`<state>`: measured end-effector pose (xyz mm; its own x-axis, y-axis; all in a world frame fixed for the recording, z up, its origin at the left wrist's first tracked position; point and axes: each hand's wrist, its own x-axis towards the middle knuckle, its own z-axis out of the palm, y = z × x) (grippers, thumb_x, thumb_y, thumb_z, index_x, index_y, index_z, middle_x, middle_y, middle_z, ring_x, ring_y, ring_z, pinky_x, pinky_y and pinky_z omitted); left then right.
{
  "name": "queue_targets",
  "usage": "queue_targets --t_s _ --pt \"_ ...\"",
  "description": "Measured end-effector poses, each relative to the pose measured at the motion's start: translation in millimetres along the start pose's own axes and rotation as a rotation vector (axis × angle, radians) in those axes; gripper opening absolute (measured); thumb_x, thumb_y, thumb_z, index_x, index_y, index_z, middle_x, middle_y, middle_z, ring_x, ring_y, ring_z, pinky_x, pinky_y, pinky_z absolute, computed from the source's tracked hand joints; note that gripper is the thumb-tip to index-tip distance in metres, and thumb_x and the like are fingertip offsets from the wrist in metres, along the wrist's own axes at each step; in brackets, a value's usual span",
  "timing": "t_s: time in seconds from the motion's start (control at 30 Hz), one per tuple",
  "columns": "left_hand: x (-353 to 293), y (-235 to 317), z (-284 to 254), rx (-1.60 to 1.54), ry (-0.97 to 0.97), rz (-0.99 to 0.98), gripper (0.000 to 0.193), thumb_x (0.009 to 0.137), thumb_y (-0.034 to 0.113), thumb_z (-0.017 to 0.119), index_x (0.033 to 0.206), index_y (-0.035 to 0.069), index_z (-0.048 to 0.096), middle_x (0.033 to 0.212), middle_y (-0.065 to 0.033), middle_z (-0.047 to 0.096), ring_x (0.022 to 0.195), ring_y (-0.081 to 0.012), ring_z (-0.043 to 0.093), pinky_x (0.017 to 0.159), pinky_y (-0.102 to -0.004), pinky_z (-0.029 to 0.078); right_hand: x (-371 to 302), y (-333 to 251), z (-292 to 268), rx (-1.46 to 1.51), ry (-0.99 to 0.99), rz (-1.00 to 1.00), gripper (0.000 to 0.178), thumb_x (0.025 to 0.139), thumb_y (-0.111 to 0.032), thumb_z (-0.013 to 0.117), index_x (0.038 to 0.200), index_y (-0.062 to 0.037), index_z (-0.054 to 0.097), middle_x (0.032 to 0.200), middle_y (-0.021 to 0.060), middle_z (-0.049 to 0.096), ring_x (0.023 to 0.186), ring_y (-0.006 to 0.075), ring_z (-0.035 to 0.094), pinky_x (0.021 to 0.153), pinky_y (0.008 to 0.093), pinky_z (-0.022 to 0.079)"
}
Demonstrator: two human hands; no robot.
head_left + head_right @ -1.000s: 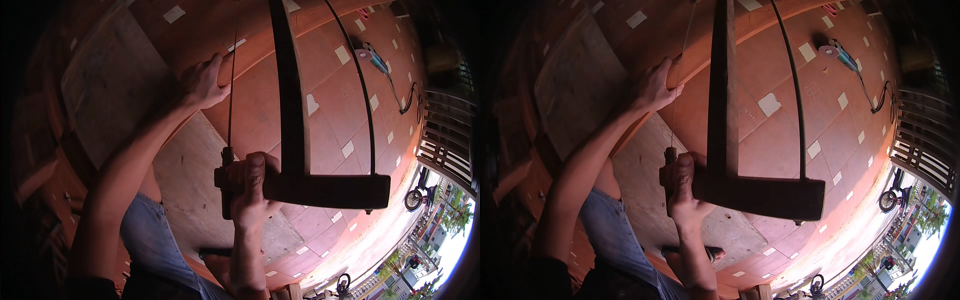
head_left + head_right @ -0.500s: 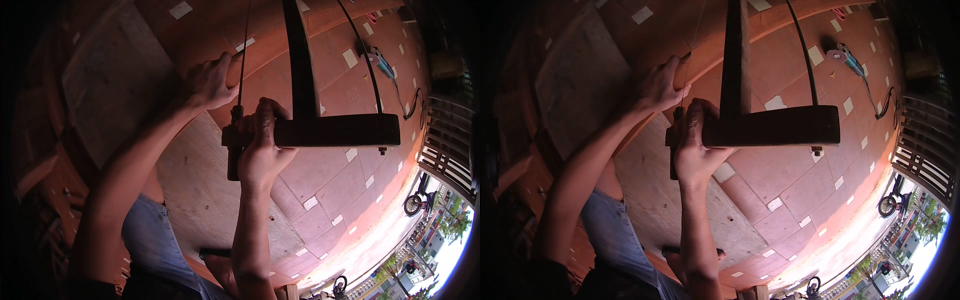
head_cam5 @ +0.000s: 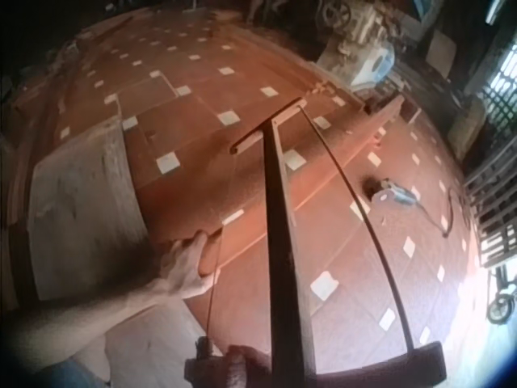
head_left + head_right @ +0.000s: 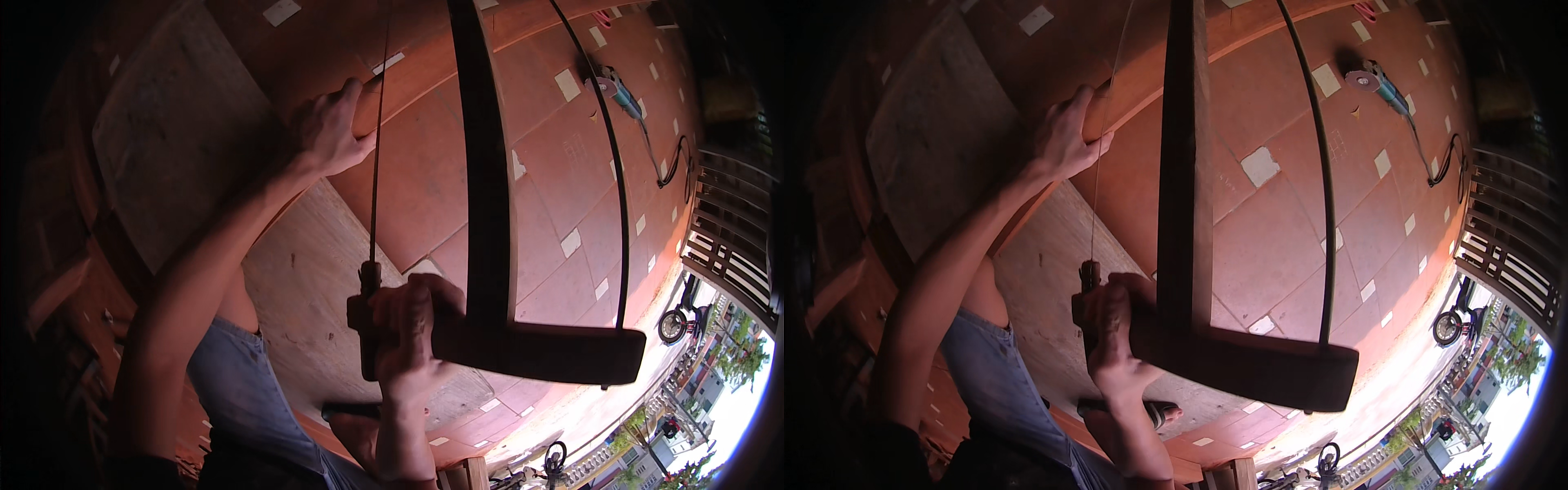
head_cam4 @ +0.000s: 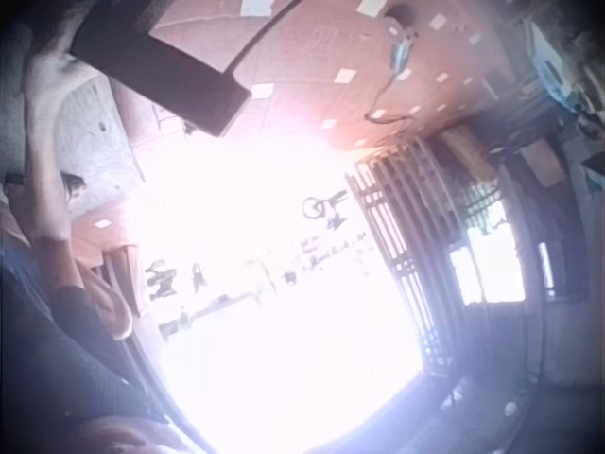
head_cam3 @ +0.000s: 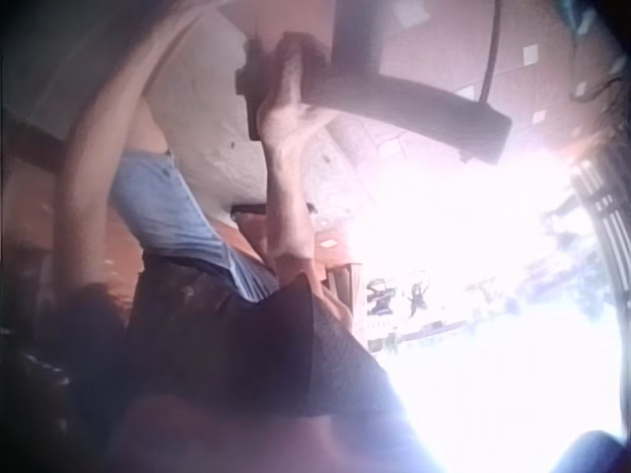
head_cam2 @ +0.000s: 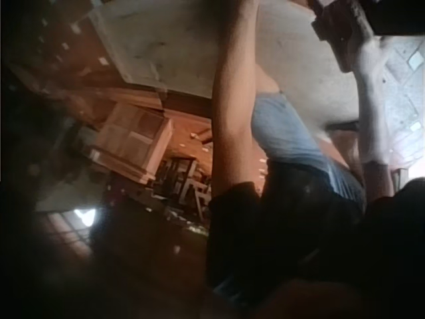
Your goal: The person sits on the floor and uses a hand saw to cut a long wooden plank. After completing the cut, they lift the plank and place it on a nearby stack of wood.
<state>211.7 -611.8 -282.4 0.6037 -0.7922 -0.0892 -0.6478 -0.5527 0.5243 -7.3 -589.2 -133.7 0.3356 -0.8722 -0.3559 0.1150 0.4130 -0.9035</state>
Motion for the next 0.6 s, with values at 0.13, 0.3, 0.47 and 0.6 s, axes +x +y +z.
queue_targets --t_s 0.13,0.3,0.47,0.6 --pt "-1 14 -8 0.041 0.04 0.022 0.049 0.082 0.025 0.078 0.114 0.004 0.048 0.098 -0.0228 0.07 0.089 -0.0447 0.069 0.079 -0.0521 0.056 78 16 32 0.004 -0.023 -0.093 0.014 0.102 -0.007 0.063 0.101 0.0075 0.064 0.066 0.0034 0.053 0.058 0.0116 0.052 0.059 0.0308 0.048" --pt "-12 14 -13 0.107 0.146 0.006 0.05 0.079 0.03 0.082 0.11 0.004 0.051 0.09 -0.0203 0.072 0.086 -0.0399 0.072 0.078 -0.0503 0.059 78 16 37 0.013 -0.005 -0.106 0.012 0.101 -0.004 0.062 0.096 0.0063 0.065 0.067 0.0032 0.058 0.052 0.0086 0.054 0.047 0.0261 0.043" --pt "-25 28 -20 0.218 0.063 -0.113 0.053 0.083 0.036 0.081 0.115 0.004 0.052 0.095 -0.0209 0.072 0.091 -0.0394 0.073 0.081 -0.0492 0.059 83 -5 36 -0.054 -0.053 -0.094 0.012 0.1 -0.004 0.061 0.095 0.0056 0.066 0.068 0.004 0.061 0.05 0.0083 0.054 0.043 0.0246 0.041" --pt "-17 20 -10 0.232 0.095 -0.051 0.058 0.083 0.036 0.081 0.121 0.003 0.052 0.099 -0.0219 0.072 0.093 -0.0397 0.073 0.081 -0.0485 0.06 49 -11 22 -0.029 -0.039 -0.027 0.016 0.102 -0.01 0.065 0.101 0.0059 0.065 0.065 0.0006 0.053 0.057 0.0088 0.049 0.058 0.029 0.047"
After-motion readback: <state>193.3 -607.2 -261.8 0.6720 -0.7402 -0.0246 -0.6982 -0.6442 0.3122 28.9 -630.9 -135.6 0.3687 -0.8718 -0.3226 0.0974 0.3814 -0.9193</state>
